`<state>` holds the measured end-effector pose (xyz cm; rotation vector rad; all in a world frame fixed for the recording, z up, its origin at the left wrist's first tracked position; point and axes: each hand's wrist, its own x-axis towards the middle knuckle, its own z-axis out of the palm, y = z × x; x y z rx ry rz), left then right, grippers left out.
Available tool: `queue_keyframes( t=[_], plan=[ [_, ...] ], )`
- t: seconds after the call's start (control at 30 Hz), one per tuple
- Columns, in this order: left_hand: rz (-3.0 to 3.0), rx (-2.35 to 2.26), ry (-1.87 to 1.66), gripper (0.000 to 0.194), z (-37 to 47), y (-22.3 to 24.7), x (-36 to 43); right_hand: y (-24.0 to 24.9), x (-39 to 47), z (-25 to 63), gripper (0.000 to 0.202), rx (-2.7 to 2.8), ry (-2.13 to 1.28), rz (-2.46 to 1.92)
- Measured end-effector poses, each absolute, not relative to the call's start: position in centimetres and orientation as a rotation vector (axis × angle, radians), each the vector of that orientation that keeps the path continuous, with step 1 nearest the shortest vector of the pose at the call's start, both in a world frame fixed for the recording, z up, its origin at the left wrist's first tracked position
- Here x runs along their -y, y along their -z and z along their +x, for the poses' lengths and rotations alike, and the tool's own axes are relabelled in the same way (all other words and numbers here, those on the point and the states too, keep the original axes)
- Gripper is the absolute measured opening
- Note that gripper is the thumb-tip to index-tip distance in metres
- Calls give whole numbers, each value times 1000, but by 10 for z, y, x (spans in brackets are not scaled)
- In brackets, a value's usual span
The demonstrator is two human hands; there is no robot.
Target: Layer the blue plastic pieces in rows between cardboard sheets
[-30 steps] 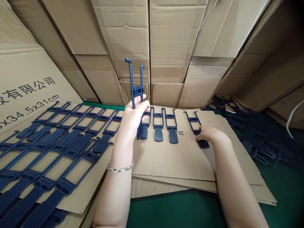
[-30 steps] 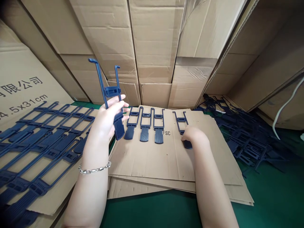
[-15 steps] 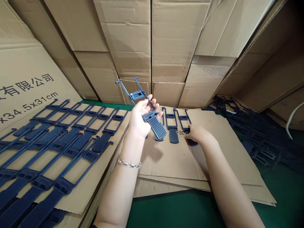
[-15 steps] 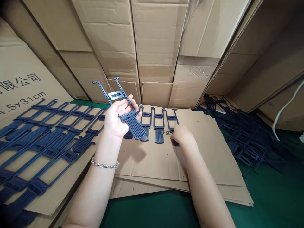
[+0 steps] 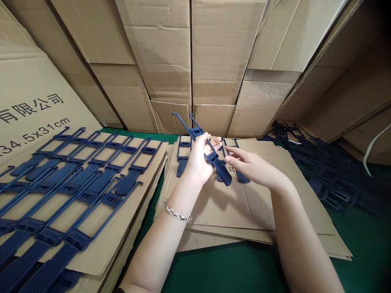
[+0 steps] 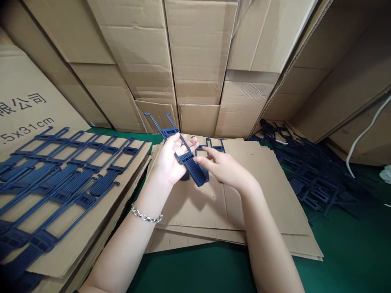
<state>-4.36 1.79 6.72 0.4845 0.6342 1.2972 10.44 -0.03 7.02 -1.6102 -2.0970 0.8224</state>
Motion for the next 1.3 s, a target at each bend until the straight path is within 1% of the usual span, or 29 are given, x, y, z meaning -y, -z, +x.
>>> queue_keyframes(
  t=[0.07,0.1,0.23,0.33,0.4,0.43,0.5,0.57,0.67,0.77,0.9,0.97,1.1,1.3],
  plan=[
    [532,-648,-1269,29,-37,-66,-15,-78,10,96,57,2158,-944,-1377],
    [563,-660,-1252,33,-34,-65,-14,-80,13,93,58,2187,-929,-1345],
    [716,-690,-1138,47,-30,-63,-13,-79,13,96,53,2236,-728,-1452],
    [980,-789,-1006,58,-34,-59,-14,-70,1,120,57,2121,-551,-1753],
    [1299,-1010,-950,66,-39,-55,-15,-61,-11,144,60,1973,-403,-2097],
    [1492,-1142,-919,67,-40,-54,-14,-56,-17,157,60,1903,-352,-2267],
    [1881,-1322,-796,58,-41,-52,-11,-47,-27,181,60,1809,-337,-2521],
    [2162,-1282,-574,50,-38,-52,-7,-39,-34,200,59,1762,-379,-2660],
    [2264,-1093,-195,49,-33,-52,0,-30,-40,215,56,1760,-434,-2711],
    [2252,-1148,-11,48,-33,-52,3,-22,-45,215,57,1793,-449,-2697],
    [2245,-1264,47,46,-38,-52,0,-17,-49,206,47,1840,-459,-2681],
    [2240,-1302,64,41,-40,-51,-2,-18,-49,201,45,1861,-459,-2672],
    [2242,-1291,96,27,-38,-51,0,-20,-47,192,53,1902,-470,-2634],
    [2301,-1132,-30,25,-31,-58,15,-22,-46,176,60,1947,-515,-2533]
  ],
)
